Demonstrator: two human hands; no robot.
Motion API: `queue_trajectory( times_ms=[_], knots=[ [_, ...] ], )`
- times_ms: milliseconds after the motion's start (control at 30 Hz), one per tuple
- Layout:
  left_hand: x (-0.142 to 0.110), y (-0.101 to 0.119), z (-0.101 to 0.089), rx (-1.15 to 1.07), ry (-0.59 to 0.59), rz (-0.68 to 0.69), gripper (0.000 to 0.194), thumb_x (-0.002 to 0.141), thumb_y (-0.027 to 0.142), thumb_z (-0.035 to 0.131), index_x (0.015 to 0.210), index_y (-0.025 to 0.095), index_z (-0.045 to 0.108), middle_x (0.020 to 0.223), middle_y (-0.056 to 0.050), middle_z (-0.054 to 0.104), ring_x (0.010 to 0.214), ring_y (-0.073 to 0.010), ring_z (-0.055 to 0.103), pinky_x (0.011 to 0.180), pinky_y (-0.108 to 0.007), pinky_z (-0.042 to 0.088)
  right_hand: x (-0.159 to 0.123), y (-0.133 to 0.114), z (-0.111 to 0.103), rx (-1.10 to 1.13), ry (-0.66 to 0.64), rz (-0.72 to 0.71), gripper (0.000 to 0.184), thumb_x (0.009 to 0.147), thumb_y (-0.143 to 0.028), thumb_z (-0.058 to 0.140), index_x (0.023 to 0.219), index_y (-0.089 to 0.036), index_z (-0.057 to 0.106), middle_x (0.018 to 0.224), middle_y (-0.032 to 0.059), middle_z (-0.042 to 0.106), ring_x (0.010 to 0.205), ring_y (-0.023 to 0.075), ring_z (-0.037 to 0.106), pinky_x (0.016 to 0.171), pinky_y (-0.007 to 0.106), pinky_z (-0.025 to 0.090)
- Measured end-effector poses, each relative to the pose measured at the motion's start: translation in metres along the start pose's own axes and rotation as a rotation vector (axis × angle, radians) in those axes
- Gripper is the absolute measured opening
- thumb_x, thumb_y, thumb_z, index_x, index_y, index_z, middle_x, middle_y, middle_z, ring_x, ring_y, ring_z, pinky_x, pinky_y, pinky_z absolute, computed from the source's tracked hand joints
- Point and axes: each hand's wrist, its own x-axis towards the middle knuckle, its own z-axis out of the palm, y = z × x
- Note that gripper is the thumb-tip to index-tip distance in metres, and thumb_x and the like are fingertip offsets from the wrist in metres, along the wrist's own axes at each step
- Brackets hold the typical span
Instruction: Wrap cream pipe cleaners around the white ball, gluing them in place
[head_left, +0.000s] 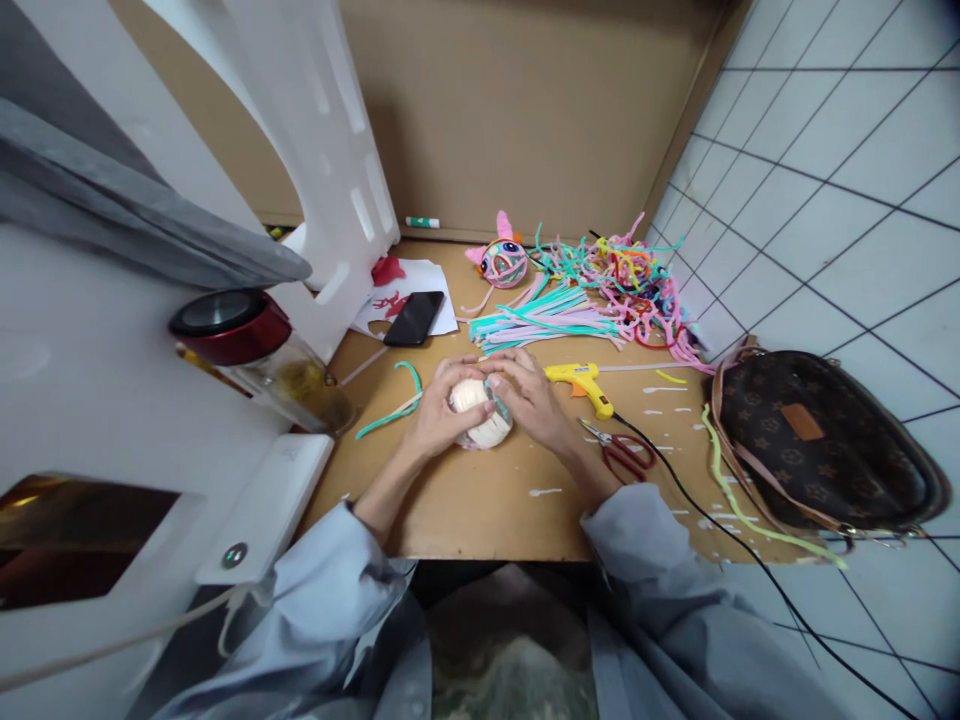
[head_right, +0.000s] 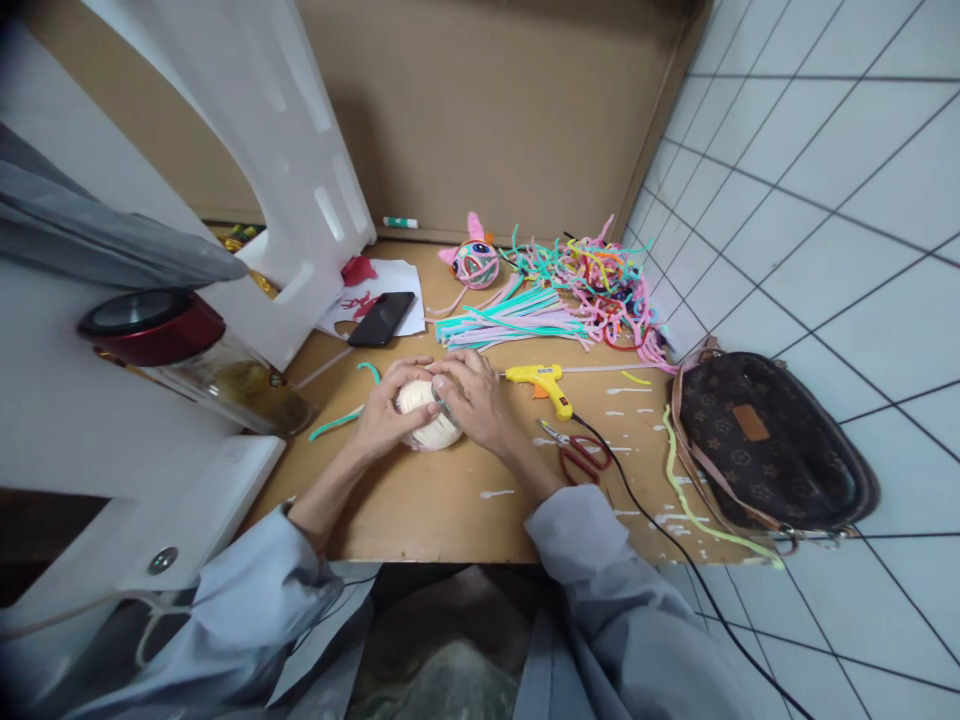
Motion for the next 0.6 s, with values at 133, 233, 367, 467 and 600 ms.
queue_trajectory(
  times_ms=[133, 233, 367, 467, 600],
  knots=[
    [0.0, -0.001, 0.0, -0.022, 0.005, 0.014, 0.032, 0.071, 0.037, 0.072, 0.098, 0.02, 0.066, 0.122, -0.012, 0.061, 0.125, -0.0303, 0.056, 0.107, -0.048, 0.043, 0.006, 0.011, 0.007, 0.092, -0.021, 0.02, 0.03, 0.099, -0.042, 0.045, 0.1, -0.022, 0.068, 0.106, 0.0073, 0.062, 0.11, 0.0211, 0.056, 0.102, 0.04, 0.045],
    [0.0, -0.001, 0.0, -0.037, -0.002, 0.029, 0.032, 0.071, 0.035, 0.072, 0.099, 0.02, 0.066, 0.123, -0.012, 0.06, 0.124, -0.0298, 0.056, 0.107, -0.047, 0.043, 0.007, 0.014, 0.01, 0.139, -0.011, 0.048, 0.032, 0.099, -0.045, 0.044, 0.097, -0.022, 0.067, 0.104, 0.0065, 0.062, 0.106, 0.0201, 0.058, 0.098, 0.038, 0.046],
    [0.0, -0.002, 0.0, -0.045, 0.0, 0.034, 0.032, 0.073, 0.038, 0.072, 0.099, 0.02, 0.065, 0.122, -0.012, 0.06, 0.122, -0.0292, 0.057, 0.108, -0.047, 0.044, 0.006, 0.014, 0.012, 0.168, 0.0, 0.052, 0.028, 0.096, -0.044, 0.048, 0.097, -0.023, 0.066, 0.103, 0.0059, 0.062, 0.105, 0.0205, 0.058, 0.098, 0.037, 0.046],
    [0.0, -0.002, 0.0, -0.035, -0.008, 0.039, 0.033, 0.073, 0.037, 0.071, 0.1, 0.02, 0.065, 0.122, -0.012, 0.059, 0.121, -0.0285, 0.058, 0.108, -0.047, 0.043, 0.005, 0.015, 0.013, 0.18, 0.008, 0.066, 0.027, 0.093, -0.044, 0.051, 0.097, -0.023, 0.067, 0.103, 0.0054, 0.063, 0.106, 0.0206, 0.059, 0.099, 0.037, 0.045],
    [0.0, -0.003, 0.001, -0.017, -0.006, 0.027, 0.034, 0.073, 0.039, 0.071, 0.101, 0.021, 0.063, 0.122, -0.011, 0.06, 0.12, -0.0281, 0.058, 0.107, -0.047, 0.044, 0.004, 0.018, 0.014, 0.203, 0.032, 0.089, 0.027, 0.093, -0.043, 0.052, 0.095, -0.023, 0.07, 0.104, 0.0052, 0.065, 0.106, 0.0203, 0.059, 0.099, 0.036, 0.045]
  ],
)
